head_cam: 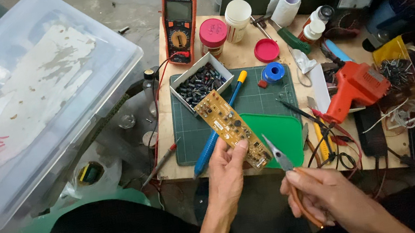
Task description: The person uses a hot air gun and a soldering iron to work on a green circuit board. They then use a pair of pliers to remove a component from the board.
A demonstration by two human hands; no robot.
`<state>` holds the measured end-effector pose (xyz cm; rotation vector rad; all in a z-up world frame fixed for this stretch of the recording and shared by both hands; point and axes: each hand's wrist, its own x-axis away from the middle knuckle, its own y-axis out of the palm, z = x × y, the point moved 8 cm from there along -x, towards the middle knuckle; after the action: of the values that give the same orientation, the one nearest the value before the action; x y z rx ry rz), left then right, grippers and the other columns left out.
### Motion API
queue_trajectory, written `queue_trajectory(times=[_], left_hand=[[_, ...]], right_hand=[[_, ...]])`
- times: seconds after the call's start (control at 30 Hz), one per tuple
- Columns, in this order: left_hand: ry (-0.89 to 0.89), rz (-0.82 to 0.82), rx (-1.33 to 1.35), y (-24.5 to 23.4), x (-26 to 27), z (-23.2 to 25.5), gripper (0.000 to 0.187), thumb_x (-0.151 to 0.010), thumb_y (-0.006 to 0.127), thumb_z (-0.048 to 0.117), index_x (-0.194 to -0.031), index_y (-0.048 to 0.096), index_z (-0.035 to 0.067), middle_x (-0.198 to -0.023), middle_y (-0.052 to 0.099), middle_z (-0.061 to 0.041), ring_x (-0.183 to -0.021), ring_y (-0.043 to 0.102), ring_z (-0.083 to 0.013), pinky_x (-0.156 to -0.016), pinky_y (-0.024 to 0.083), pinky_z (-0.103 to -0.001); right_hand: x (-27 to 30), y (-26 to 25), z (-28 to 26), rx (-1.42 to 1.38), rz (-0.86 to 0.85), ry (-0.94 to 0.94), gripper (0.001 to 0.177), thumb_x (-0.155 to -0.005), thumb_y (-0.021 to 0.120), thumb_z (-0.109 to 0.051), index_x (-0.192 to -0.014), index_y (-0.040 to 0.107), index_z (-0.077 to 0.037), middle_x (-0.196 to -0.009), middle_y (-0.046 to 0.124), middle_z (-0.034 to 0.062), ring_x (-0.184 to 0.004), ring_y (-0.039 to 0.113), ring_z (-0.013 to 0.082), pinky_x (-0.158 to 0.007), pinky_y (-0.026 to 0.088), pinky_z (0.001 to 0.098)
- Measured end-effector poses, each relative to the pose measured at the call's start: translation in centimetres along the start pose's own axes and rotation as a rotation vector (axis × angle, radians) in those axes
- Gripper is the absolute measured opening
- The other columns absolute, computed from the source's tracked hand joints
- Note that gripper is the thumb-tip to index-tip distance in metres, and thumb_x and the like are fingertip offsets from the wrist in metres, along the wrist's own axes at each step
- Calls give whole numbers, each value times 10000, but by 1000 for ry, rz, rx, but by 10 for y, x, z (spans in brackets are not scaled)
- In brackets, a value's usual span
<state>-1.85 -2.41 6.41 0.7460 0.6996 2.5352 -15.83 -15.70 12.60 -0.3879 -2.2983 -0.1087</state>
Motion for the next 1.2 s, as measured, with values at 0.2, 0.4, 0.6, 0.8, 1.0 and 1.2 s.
queue_trajectory(times=[0.2, 0.4, 0.6, 0.8, 1.0, 1.2], left_hand=[[-149, 48, -95, 4, 12, 18, 781, -962, 675, 381, -1694, 437, 249, -1463, 752, -91, -1363, 749, -312, -1009, 714, -499], [-126, 302, 59, -19, -7, -14, 352, -927, 808, 117, -1268, 741, 66, -1105, 851, -119, -904, 754, -195, -774, 560, -328], [-130, 430, 2, -16, 6, 13, 400, -1008, 708, 143, -1402, 660, 98, -1162, 777, -137, -1041, 753, -270, -914, 599, -449], [-109, 513, -81, -14, 8, 12, 445, -949, 821, 143, -1352, 644, 72, -1057, 792, -140, -960, 719, -205, -896, 567, -374], [-49, 504, -157, -15, 3, 0, 725, -939, 812, 238, -1619, 566, 211, -718, 328, 2, -731, 346, -134, -851, 228, -435], [18, 550, 24, -21, -5, -7, 569, -905, 810, 121, -1444, 628, 87, -1310, 793, -171, -1102, 747, -258, -942, 601, -418]], right_hand=[[-5, -9, -10, 43, 9, -56, 429, -1070, 611, -267, -1116, 812, 110, -821, 859, 263, -462, 632, 256, -391, 440, 336], [-22, -46, 8, 146, 303, -77, 394, -1088, 651, -297, -1053, 883, 19, -512, 584, 164, -411, 472, 222, -417, 351, 331], [-38, -21, 27, 505, 392, 31, 530, -1044, 573, -501, -670, 729, -160, -634, 721, 46, -697, 716, 211, -845, 498, 318], [-11, -98, 43, 116, 735, 205, 386, -1149, 564, -375, -1333, 766, -102, -868, 832, 120, -671, 754, 225, -736, 650, 377], [-18, -176, 62, 39, 901, 242, 535, -1109, 458, -372, -1429, 755, -62, -959, 777, 173, -672, 659, 295, -646, 473, 448], [-88, -226, 90, 328, 957, 155, 687, -1062, 442, -459, -1627, 501, -73, -1585, 582, 249, -1428, 549, 477, -1129, 429, 587]])
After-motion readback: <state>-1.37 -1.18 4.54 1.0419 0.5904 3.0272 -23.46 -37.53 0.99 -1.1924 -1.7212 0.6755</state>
